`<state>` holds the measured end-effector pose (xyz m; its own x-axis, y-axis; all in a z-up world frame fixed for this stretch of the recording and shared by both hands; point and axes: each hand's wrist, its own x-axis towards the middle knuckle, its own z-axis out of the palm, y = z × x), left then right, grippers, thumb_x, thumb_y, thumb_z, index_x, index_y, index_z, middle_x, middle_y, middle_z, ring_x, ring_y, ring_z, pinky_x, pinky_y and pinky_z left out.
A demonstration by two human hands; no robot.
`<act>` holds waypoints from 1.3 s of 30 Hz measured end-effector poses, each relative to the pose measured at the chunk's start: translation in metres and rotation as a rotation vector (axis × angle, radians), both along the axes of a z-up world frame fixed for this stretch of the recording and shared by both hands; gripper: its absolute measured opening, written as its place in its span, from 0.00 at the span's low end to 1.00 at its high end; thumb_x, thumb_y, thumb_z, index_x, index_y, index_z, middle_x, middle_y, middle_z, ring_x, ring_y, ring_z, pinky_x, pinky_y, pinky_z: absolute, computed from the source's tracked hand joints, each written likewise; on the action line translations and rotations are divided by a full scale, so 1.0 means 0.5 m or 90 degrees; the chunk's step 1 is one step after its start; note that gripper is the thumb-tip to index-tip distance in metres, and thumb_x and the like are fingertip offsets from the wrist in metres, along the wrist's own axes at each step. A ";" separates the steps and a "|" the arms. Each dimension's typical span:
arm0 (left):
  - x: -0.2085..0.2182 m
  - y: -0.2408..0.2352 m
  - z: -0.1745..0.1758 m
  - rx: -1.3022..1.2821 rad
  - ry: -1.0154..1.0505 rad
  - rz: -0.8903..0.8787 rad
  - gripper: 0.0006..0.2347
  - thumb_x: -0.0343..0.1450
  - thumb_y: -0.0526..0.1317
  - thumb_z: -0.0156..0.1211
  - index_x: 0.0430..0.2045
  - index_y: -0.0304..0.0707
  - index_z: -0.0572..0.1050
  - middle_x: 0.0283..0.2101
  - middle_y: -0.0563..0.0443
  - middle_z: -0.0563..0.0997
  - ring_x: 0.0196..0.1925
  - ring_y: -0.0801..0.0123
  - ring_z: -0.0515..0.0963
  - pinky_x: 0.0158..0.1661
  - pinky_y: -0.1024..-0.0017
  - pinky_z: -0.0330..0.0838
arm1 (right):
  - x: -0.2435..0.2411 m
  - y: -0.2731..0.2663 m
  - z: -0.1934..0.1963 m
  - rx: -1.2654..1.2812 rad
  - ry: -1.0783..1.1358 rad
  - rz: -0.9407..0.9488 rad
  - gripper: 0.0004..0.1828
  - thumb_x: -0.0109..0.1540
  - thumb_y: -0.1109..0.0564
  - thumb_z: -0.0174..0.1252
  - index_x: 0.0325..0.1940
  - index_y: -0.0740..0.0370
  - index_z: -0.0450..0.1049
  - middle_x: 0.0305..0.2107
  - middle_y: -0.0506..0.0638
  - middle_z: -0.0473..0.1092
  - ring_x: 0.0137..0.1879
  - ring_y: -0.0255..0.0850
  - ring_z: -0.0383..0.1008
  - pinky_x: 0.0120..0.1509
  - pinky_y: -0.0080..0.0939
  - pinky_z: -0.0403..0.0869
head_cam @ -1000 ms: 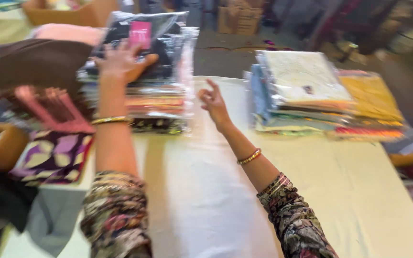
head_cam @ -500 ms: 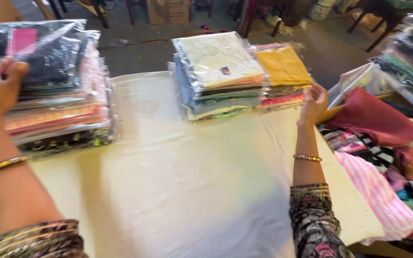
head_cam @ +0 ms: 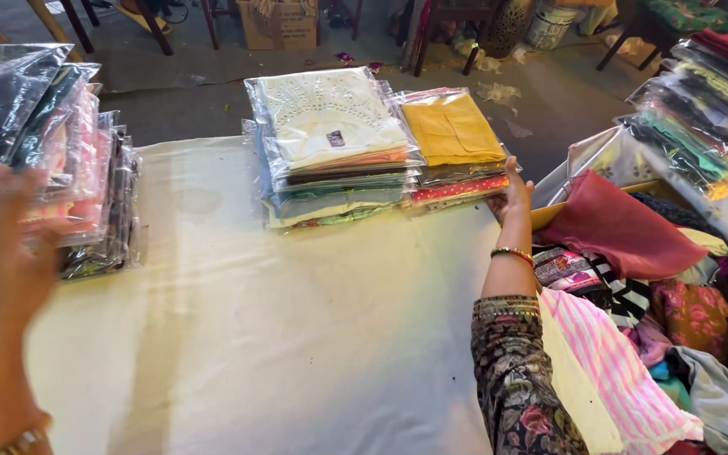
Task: The person folds several pieces of patterned fabric and garments on a table. They unfold each item, align the edges, and fold them into neat rectangles. The person also stacks and organizes plastic-wrapped fabric bundles on the table.
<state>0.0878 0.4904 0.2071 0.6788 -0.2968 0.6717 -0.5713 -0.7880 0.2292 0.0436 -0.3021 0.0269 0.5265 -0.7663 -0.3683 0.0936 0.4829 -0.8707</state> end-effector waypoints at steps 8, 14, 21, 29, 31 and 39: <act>-0.203 -0.258 -0.160 0.142 0.072 -0.074 0.28 0.67 0.63 0.50 0.62 0.61 0.70 0.71 0.48 0.62 0.74 0.44 0.53 0.67 0.28 0.33 | 0.150 -0.060 -0.146 -0.199 -0.113 -0.239 0.80 0.42 0.64 0.88 0.78 0.50 0.31 0.65 0.63 0.59 0.63 0.50 0.69 0.68 0.50 0.69; -0.241 -0.471 -0.208 0.039 0.264 -0.316 0.22 0.67 0.52 0.64 0.55 0.47 0.76 0.64 0.47 0.73 0.69 0.48 0.62 0.67 0.52 0.52 | 0.050 0.030 -0.049 -0.117 -0.149 -0.198 0.69 0.40 0.73 0.74 0.75 0.49 0.41 0.55 0.61 0.67 0.50 0.48 0.75 0.55 0.46 0.78; -0.213 -0.686 -0.387 -0.301 0.680 -0.497 0.21 0.71 0.47 0.63 0.58 0.44 0.73 0.59 0.50 0.75 0.65 0.62 0.69 0.63 0.65 0.62 | -0.196 0.063 -0.025 -0.144 -0.141 -0.053 0.49 0.50 0.69 0.73 0.68 0.51 0.54 0.52 0.52 0.67 0.47 0.42 0.78 0.39 0.45 0.81; -0.229 -0.836 -0.422 -0.765 0.984 -0.365 0.29 0.69 0.44 0.63 0.66 0.41 0.62 0.53 0.52 0.70 0.57 0.66 0.70 0.50 0.59 0.72 | -0.583 0.248 0.016 -0.156 -0.144 0.042 0.34 0.60 0.69 0.63 0.67 0.55 0.59 0.52 0.50 0.71 0.51 0.42 0.78 0.46 0.43 0.81; -0.270 -0.819 -0.368 -0.680 1.059 -0.327 0.33 0.66 0.43 0.62 0.67 0.47 0.56 0.52 0.50 0.72 0.52 0.67 0.71 0.43 0.58 0.68 | -0.666 0.306 0.041 -0.054 -0.154 0.129 0.27 0.62 0.64 0.56 0.67 0.55 0.66 0.53 0.51 0.72 0.54 0.43 0.76 0.55 0.53 0.77; -0.281 -0.793 -0.430 -0.416 1.097 -0.439 0.34 0.71 0.57 0.60 0.67 0.31 0.66 0.49 0.43 0.78 0.45 0.64 0.74 0.46 0.66 0.68 | -0.812 0.249 0.005 0.085 -0.074 0.205 0.34 0.68 0.35 0.44 0.66 0.64 0.65 0.58 0.59 0.72 0.61 0.54 0.73 0.64 0.64 0.71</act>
